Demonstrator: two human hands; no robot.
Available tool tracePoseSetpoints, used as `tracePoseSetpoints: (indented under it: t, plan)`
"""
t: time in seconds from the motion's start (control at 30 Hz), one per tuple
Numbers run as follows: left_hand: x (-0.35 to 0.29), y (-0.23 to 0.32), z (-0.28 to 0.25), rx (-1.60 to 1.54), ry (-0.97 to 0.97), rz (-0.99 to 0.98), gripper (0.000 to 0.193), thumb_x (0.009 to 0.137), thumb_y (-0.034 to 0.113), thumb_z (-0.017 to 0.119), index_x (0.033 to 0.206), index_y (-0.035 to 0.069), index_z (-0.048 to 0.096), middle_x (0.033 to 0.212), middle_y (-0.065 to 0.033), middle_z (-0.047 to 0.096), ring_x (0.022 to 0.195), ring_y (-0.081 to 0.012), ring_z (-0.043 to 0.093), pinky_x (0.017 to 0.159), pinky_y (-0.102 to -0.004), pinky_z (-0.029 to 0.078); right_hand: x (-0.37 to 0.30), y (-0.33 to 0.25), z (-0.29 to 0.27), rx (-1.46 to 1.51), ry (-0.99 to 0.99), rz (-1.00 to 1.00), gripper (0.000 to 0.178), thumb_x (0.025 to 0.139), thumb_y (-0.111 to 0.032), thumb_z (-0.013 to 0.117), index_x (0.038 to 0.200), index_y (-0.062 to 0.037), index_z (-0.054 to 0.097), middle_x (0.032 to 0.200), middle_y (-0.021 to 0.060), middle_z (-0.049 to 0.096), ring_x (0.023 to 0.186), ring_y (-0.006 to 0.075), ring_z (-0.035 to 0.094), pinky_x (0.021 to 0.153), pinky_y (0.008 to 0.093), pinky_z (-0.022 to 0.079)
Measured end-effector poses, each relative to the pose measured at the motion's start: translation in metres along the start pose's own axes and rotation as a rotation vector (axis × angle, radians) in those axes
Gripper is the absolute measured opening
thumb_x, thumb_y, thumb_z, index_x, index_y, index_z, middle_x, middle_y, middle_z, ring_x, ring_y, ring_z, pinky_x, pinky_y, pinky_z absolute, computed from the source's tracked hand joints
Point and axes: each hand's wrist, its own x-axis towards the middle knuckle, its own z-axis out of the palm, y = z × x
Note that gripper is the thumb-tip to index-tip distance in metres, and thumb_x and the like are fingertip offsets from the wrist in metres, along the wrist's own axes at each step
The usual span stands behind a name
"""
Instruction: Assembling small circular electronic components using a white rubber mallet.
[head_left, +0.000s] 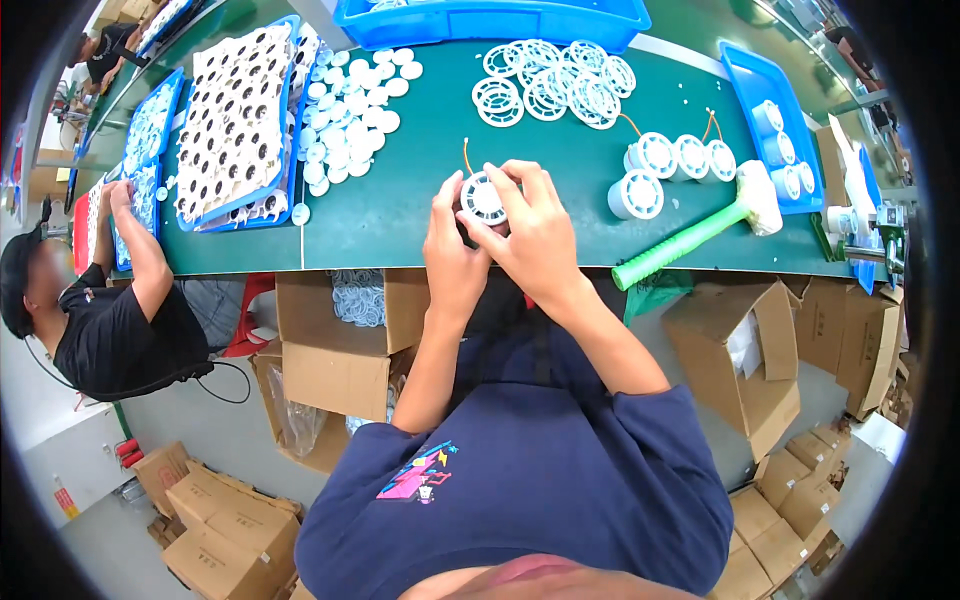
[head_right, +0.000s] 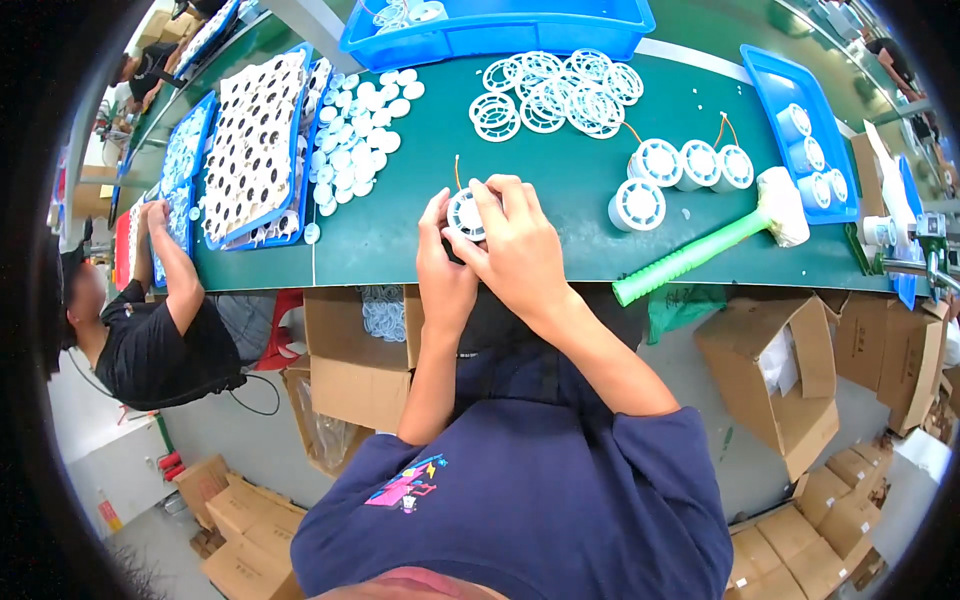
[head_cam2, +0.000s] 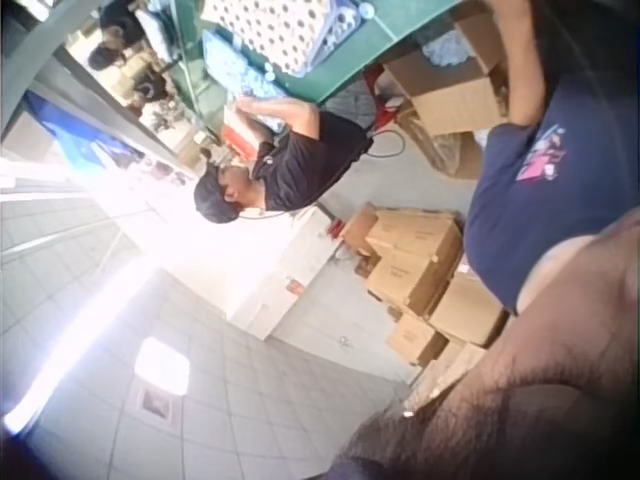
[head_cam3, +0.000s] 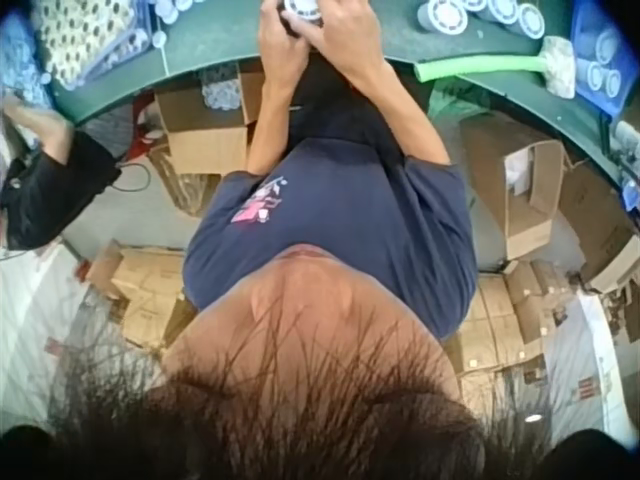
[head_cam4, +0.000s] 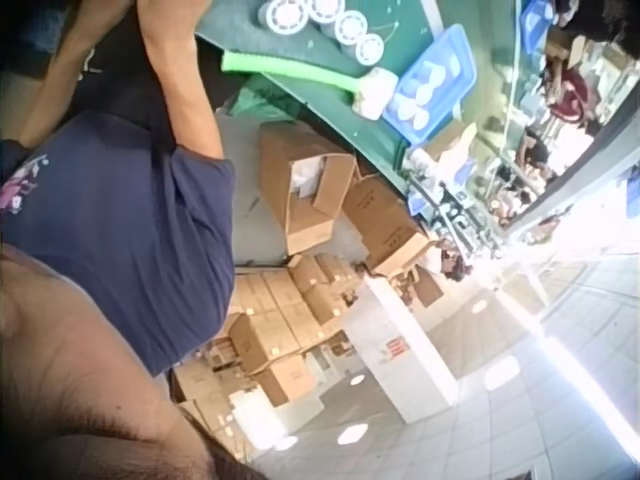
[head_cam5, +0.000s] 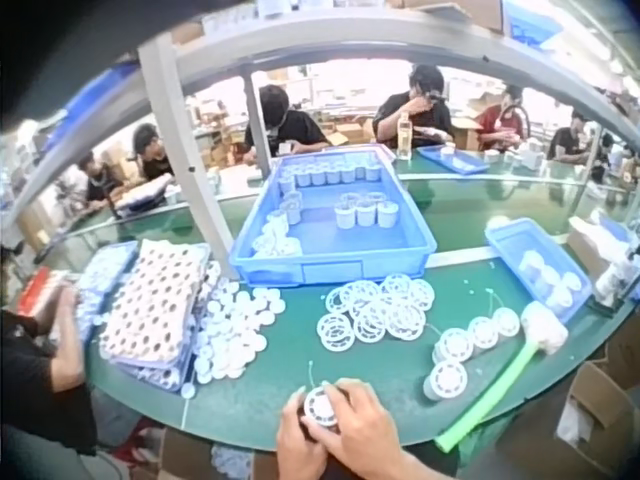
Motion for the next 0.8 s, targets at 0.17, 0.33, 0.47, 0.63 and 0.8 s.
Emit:
tracePoseSetpoints:
  t: [0.17, 0.33, 0.47, 0.63, 0.8]
  plan:
    - [0.0, -0.001, 0.0, -0.002, -0.001, 0.002, 0.073, 0.083, 0.015, 0.085, 0.144, 0.002, 0.047, 0.134, -0.0199, 0.061, 0.12, -0.0387, 0.063, 0.096, -0.0435, 0.054, -0.003, -0.007, 0.006, -0.021, 0.077, 0.068, 0.054, 0.079, -0.022, 0.084, 0.121, 0.0062, 0.065, 0.116, 0.0179, 0.058, 0.104, 0.0355, 0.062, 0.084, 0.0427, 0.056]
    - [0.001, 0.0, 0.005, -0.053, 0.041, 0.02, 0.07, 0.083, 0.015, 0.085, 0.142, 0.002, 0.049, 0.129, -0.0193, 0.063, 0.117, -0.039, 0.064, 0.094, -0.0441, 0.054, -0.004, -0.012, 0.007, -0.055, 0.067, 0.137, 0.058, 0.08, -0.022, 0.086, 0.127, 0.0045, 0.063, 0.12, 0.0199, 0.058, 0.105, 0.036, 0.063, 0.085, 0.0427, 0.055]
    - [0.002, 0.004, 0.0, -0.087, -0.006, 0.058, 0.063, 0.084, 0.013, 0.084, 0.138, 0.002, 0.053, 0.128, -0.0203, 0.063, 0.116, -0.0365, 0.064, 0.095, -0.0436, 0.053, -0.004, -0.023, -0.026, -0.029, 0.072, 0.06, 0.057, 0.082, -0.021, 0.085, 0.129, 0.0022, 0.062, 0.126, 0.0209, 0.059, 0.11, 0.0354, 0.063, 0.086, 0.0422, 0.055]
    - [0.002, 0.019, 0.0, -0.156, -0.096, -0.016, 0.059, 0.089, 0.011, 0.081, 0.14, 0.001, 0.054, 0.128, -0.0137, 0.063, 0.117, -0.0232, 0.063, 0.102, -0.0355, 0.049, -0.02, 0.037, -0.15, -0.356, 0.538, 0.661, 0.047, 0.096, -0.027, 0.075, 0.13, 0.003, 0.061, 0.097, 0.0096, 0.056, 0.081, 0.0197, 0.057, 0.073, 0.0316, 0.049]
    - [0.006, 0.024, 0.006, -0.199, -0.201, -0.057, 0.059, 0.09, 0.009, 0.077, 0.143, -0.002, 0.052, 0.136, -0.0151, 0.06, 0.122, -0.0241, 0.06, 0.106, -0.0356, 0.047, -0.056, 0.137, -0.172, -0.446, 0.348, 0.984, 0.087, 0.086, -0.041, 0.078, 0.145, 0.0054, 0.033, 0.121, 0.033, 0.063, 0.114, 0.0524, 0.062, 0.096, 0.0534, 0.049]
